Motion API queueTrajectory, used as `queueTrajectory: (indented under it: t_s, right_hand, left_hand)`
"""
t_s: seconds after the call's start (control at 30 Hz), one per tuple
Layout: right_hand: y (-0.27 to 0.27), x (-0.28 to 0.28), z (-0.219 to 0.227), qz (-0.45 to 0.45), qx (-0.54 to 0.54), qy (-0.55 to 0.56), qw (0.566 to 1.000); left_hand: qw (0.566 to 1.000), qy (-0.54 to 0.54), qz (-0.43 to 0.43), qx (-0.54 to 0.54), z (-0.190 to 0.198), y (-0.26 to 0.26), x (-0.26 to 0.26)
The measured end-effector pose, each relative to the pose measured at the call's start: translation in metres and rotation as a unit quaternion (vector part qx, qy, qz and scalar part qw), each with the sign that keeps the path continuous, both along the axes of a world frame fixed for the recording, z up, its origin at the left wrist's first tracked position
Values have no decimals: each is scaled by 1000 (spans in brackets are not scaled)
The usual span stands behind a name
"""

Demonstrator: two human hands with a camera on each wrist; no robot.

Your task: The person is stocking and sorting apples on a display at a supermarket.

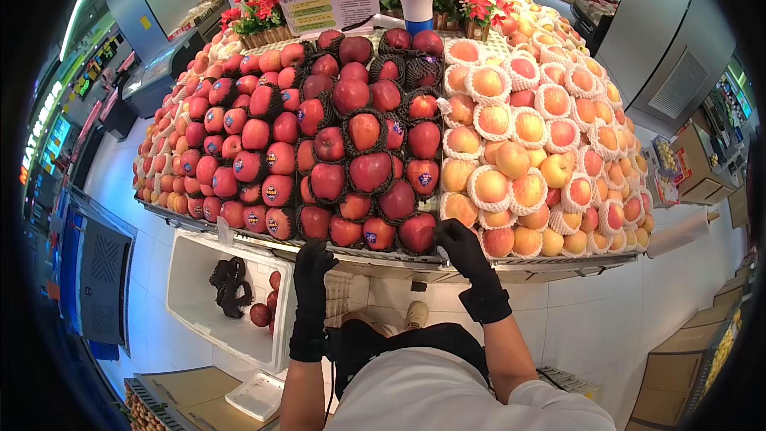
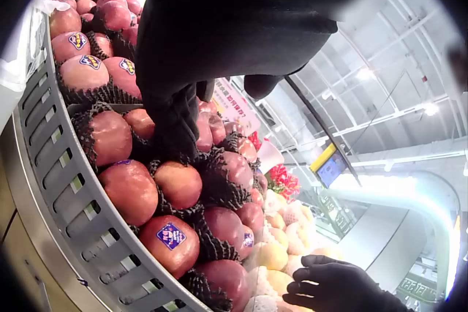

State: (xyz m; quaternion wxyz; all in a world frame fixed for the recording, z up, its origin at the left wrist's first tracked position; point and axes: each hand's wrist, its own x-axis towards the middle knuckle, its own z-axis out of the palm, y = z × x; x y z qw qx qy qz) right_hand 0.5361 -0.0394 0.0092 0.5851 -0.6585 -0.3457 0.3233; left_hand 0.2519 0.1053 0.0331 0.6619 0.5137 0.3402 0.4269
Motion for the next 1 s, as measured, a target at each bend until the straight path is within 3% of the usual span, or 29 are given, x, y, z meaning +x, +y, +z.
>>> queueTrajectory:
  t_s: [0.2, 0.43, 0.53, 0.77, 1.0]
  right_hand:
    - [-6, 10, -8, 14, 18, -22, 999]
    - [-36, 10, 1, 21, -45, -55, 997]
    - [-44, 11, -8, 21, -36, 1, 999]
    - [-48, 5, -3, 65, -38, -21, 997]
    - [-36, 2, -10, 76, -67, 56, 993]
  left_hand:
    - [999, 12, 18, -29, -12, -8, 2]
    - [1000, 1, -2, 0, -5, 1, 22]
    - [1000, -3, -7, -6, -14, -1, 22]
    - [1000, -7, -13, -11, -12, -8, 24]
    - [1000, 10, -7, -23, -9, -5, 20]
